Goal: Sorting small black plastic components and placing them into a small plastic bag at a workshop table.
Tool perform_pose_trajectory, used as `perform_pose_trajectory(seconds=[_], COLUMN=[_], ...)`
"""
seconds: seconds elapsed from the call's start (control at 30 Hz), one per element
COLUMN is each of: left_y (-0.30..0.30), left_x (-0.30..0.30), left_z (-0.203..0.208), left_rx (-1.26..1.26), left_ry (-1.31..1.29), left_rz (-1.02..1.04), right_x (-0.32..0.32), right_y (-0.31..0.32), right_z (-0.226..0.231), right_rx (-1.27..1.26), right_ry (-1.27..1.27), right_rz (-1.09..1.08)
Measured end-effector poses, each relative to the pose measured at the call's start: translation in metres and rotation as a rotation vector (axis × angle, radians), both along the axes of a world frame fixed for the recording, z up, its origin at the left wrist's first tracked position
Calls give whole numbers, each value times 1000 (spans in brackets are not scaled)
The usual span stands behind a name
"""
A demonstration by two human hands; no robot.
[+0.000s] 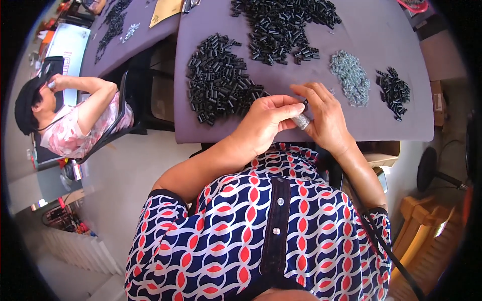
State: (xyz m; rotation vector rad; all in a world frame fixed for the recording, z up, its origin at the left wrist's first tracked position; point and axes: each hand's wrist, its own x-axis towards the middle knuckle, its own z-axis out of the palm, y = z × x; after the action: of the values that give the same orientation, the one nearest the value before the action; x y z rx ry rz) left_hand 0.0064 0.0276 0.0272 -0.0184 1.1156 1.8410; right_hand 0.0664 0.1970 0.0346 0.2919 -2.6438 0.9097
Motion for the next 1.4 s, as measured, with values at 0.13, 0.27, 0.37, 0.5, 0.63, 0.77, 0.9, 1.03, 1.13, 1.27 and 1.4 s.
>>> perform_pose_trajectory(seconds=[0.13,0.27,0.37,0.5,0.63,0.77,0.9,1.03,1.13,1.27,1.4], left_y=[-6,-7,-7,-6,-1,-3,5,20,41,60,59], left_x=[-6,-7,-7,0,15,6,-13,-37,-47,-75,-82], left_z=[10,16,15,5,2,9,-1,-1,-3,-17,-24], left_rx=[73,102,132,190,205,-93,-190,-336,-400,-604,-754], left_ry=[-96,-112,-125,-189,-276,280,929,1257,1509,1840,1980], left_rz=[-173,-186,-205,-155,-24,-273,-98,-269,-251,-116,-314], right_x=[2,0,1,2,5,14,21,35,50,46,45], right_y=[6,6,4,7,8,18,76,163,207,195,125], right_z=[-4,-6,-7,-12,-17,-10,-1,-21,-39,-33,-19], right_rx=[-232,-269,-292,-214,-131,22,223,452,500,415,329], right_ry=[-17,61,83,114,175,127,115,24,-57,-32,162], right_rz=[141,176,205,210,247,192,-316,-680,-738,-877,-560])
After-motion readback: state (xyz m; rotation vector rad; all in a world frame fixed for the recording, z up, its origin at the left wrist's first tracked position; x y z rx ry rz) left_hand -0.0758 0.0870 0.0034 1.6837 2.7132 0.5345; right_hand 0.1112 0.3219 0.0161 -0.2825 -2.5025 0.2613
